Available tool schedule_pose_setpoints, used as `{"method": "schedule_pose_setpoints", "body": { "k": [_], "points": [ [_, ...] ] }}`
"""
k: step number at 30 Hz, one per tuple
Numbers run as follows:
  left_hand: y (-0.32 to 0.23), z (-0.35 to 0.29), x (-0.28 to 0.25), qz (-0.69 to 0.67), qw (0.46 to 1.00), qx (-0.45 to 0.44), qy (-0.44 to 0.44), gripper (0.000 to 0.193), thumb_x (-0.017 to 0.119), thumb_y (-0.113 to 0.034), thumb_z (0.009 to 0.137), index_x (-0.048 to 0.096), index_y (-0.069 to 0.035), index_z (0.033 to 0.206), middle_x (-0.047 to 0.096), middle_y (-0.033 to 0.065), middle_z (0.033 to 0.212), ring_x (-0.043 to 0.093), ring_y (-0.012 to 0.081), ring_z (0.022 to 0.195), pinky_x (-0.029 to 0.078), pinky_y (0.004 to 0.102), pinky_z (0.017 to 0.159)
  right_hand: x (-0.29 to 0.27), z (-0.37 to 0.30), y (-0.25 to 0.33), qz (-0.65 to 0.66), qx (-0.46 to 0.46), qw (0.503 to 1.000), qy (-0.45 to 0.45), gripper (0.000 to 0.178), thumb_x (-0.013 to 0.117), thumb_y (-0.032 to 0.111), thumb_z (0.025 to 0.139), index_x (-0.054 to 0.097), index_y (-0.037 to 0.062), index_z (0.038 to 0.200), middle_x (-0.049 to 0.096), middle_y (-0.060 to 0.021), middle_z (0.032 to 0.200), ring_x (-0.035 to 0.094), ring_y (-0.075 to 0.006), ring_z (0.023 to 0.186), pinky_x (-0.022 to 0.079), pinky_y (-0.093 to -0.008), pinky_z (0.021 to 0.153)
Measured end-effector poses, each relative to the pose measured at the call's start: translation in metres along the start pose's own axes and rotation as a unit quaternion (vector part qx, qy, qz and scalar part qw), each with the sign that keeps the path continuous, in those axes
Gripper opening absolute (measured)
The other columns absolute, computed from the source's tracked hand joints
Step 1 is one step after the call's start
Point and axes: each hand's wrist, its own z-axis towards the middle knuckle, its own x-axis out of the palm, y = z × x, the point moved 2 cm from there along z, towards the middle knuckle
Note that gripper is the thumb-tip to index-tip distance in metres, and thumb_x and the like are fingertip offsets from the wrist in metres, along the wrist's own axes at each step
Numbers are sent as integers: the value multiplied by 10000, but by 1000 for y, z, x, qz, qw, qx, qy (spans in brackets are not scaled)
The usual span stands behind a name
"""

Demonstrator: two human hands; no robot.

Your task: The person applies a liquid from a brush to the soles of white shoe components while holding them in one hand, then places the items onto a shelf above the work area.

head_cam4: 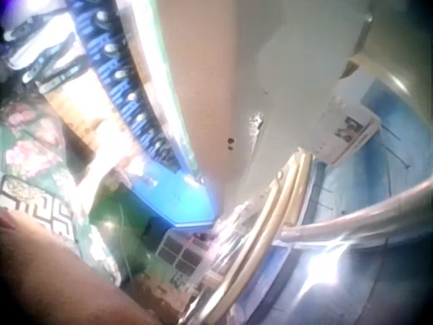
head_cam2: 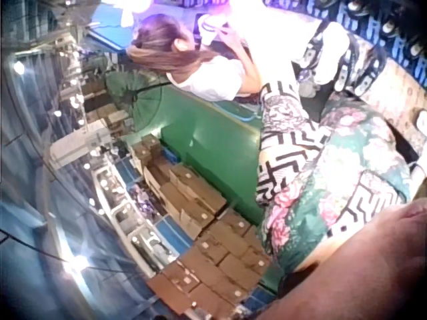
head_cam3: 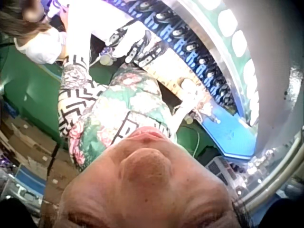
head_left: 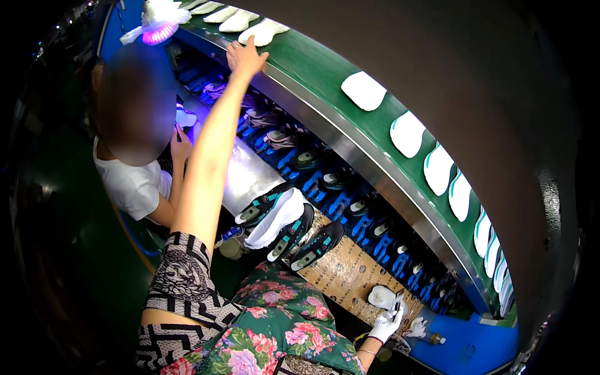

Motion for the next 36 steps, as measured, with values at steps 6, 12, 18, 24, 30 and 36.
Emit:
{"method": "schedule_pose_setpoints", "body": {
  "k": [6, 12, 18, 24, 30, 36],
  "points": [
    [19, -7, 5, -232, 959, 67, -147, 307, 792, -292, 717, 641, -101, 905, 583, 190, 928, 545, 348, 979, 447, 419, 826, -22, 24, 7, 27, 6, 999, 22, 277, 533, 190, 979, 583, 9, 1183, 680, -119, 1083, 599, -97, 591, 504, -174, 455],
    [42, -93, -39, -485, 818, -39, -307, 173, 590, -26, 807, 556, -9, 976, 540, 87, 1006, 546, 202, 944, 467, 342, 855, -6, 31, 15, 17, -14, 1000, 11, 202, 559, 176, 977, 596, 1, 1071, 652, -59, 849, 552, -79, 567, 452, -174, 418],
    [16, -210, -72, -678, 713, -148, -101, 427, 526, -31, 873, 506, -83, 1297, 558, 84, 1247, 591, 195, 1047, 487, 312, 917, 47, 2, 20, 16, -2, 998, 65, 258, 516, 162, 997, 544, -22, 1175, 617, -60, 824, 521, -63, 560, 457, -177, 454],
    [-101, -387, -62, -740, 519, -201, 378, 318, 577, -286, 917, 613, -6, 1062, 669, 106, 920, 657, 187, 820, 545, 327, 771, 59, -1, 25, -15, 11, 982, 187, 275, 530, 136, 981, 529, -33, 1199, 619, -121, 951, 551, -93, 672, 481, -178, 527],
    [-154, -522, -67, -600, 373, -340, 621, 335, 561, -272, 955, 649, 14, 1105, 696, 106, 1002, 689, 182, 866, 559, 301, 782, 108, -30, 10, -60, -3, 973, 223, 254, 583, 110, 947, 548, -52, 1140, 613, -118, 1014, 567, -111, 718, 489, -188, 567],
    [-148, -575, -97, -582, -41, -301, 754, 825, 248, -660, 952, 382, 8, 1418, 543, 343, 1234, 562, 493, 1110, 456, 537, 979, 150, -75, -4, -225, -71, 944, 233, 304, 643, 39, 861, 593, -94, 1131, 655, -178, 980, 579, -167, 702, 457, -234, 593]
  ]
}}
